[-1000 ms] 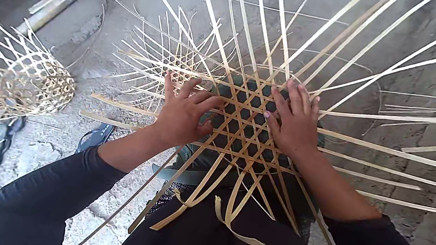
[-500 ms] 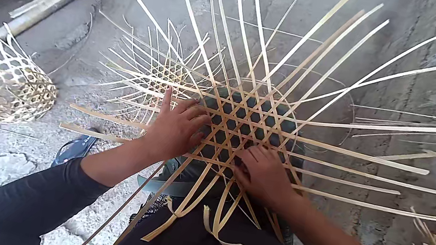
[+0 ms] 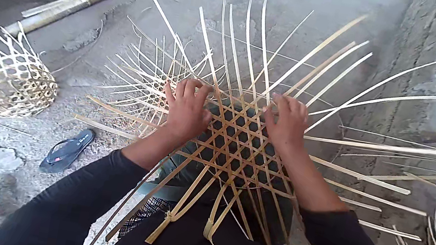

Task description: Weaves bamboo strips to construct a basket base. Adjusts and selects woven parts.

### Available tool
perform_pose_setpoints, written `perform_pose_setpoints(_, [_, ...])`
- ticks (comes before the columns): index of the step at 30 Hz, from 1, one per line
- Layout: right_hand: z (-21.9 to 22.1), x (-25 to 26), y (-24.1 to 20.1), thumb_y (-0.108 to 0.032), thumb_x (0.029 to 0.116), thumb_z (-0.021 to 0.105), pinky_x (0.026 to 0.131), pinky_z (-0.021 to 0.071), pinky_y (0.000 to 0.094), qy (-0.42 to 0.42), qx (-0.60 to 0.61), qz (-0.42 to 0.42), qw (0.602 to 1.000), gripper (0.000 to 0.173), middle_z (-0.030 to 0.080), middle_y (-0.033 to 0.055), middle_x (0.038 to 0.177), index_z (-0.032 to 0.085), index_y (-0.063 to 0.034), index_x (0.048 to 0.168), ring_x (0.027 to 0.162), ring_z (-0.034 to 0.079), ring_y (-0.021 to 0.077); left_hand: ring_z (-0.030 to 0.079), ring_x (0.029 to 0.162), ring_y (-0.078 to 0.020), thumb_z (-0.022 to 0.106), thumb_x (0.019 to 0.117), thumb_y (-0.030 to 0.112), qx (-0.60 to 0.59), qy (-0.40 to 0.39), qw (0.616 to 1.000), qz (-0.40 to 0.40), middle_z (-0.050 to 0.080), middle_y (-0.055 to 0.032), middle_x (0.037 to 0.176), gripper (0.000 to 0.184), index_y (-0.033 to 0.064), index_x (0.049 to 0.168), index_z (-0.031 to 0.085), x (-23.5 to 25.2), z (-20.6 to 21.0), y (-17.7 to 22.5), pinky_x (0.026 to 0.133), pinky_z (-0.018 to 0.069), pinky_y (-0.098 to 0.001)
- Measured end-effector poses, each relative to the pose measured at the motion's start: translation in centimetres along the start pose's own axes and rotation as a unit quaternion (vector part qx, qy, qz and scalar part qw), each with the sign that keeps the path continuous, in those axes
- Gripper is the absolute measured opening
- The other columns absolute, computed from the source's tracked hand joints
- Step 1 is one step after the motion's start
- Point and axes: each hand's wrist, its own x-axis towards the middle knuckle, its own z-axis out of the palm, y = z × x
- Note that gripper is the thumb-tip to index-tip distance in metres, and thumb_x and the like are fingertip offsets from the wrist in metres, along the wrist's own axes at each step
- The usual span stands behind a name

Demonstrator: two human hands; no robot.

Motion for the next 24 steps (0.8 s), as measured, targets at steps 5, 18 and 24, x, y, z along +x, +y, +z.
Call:
perform_pose_setpoints(5, [2.8,0.4,-0.8,-0.040,0.1027,0.057,0.105,0.0416,0.0622,0.032,0.009,0.028,0.999,0.046,0.060,0.0214,0.135,0.065,-0.0083,0.136,0.127,0.054,0.0432,0.031,0.147,-0.0472,0.075,0.0817,0.026,-0.026,0.090,0.995,-0.023,0.053,-0.0139,0.146,0.053,0.0233,0.133,0.062,-0.1,2.0,-0.1,0.110,0.0159,-0.0807])
perform_pose_setpoints(18, [3.7,-0.3,-0.4,-0.043,0.1031,0.055,0.110,0.0375,0.0616,0.082,0.000,0.028,0.996,0.047,0.057,0.0195,0.140,0.067,-0.0065,0.129,0.134,0.048,0.0434,0.035,0.144,-0.0514,0.055,0.0946,0.012,-0.029,0.192,0.981,-0.010,0.056,-0.0134,0.144,0.045,0.0249,0.137,0.060,0.5,6.4,0.6,0.105,0.0159,-0.0852])
perform_pose_setpoints(24, [3.9,-0.3,-0.5,-0.045,0.1035,0.053,0.110,0.0368,0.0604,0.084,-0.021,0.028,0.996,0.047,0.059,0.0166,0.139,0.066,-0.0080,0.130,0.135,0.048,0.0409,0.038,0.141,-0.0529,0.052,0.0964,0.010,-0.043,0.216,0.974,-0.043,0.059,-0.0149,0.140,0.046,0.0220,0.140,0.057,0.5,7.0,0.8,0.104,0.0231,-0.0820])
